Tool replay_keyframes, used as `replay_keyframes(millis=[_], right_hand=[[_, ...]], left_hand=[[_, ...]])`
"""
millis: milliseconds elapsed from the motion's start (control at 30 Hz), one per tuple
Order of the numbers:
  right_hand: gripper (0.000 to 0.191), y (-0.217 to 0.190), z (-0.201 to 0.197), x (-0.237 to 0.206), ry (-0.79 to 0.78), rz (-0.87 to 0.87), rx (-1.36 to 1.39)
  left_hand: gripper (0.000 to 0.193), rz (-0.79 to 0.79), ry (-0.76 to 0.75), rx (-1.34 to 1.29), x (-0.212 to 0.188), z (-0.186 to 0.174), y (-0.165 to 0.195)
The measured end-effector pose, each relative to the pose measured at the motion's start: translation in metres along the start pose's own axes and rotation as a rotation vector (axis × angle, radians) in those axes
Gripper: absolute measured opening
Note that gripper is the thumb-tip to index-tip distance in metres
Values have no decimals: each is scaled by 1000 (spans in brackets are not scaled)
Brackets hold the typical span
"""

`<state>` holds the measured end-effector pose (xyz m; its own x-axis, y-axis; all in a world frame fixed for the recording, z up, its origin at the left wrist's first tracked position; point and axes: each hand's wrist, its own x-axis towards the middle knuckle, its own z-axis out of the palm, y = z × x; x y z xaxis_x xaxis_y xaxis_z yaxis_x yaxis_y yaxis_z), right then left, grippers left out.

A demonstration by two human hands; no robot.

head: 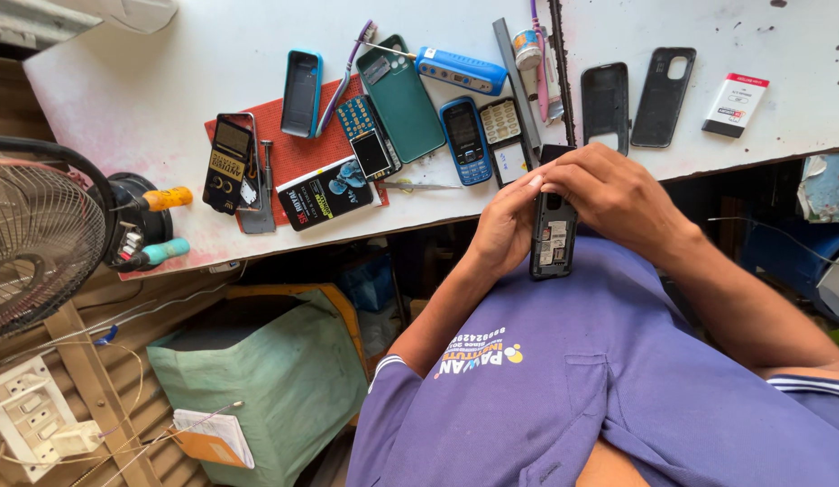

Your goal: The person disassembles a mobile phone, removes the back cover and battery, and manipulates internal components. They then reassemble the phone and handle another device, using a small tool to adjust parts. The work occurs at a cluttered repair bench with multiple phones and tools visible.

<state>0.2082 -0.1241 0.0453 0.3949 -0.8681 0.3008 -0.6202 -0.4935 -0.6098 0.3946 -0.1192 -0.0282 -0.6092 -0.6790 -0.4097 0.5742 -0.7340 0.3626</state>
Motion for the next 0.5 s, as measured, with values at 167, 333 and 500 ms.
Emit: replay_keyframes(millis=[167, 333, 500], right_hand=[[7, 17, 25, 0, 208, 462, 550], [18, 50, 59, 25, 53, 342, 62], [42, 53, 89, 33, -53, 447, -152]], left_hand=[[49, 38, -53, -7, -15, 5, 12], [50, 105, -42, -11, -27, 11, 23], [50, 133, -47, 1, -34, 7, 29]])
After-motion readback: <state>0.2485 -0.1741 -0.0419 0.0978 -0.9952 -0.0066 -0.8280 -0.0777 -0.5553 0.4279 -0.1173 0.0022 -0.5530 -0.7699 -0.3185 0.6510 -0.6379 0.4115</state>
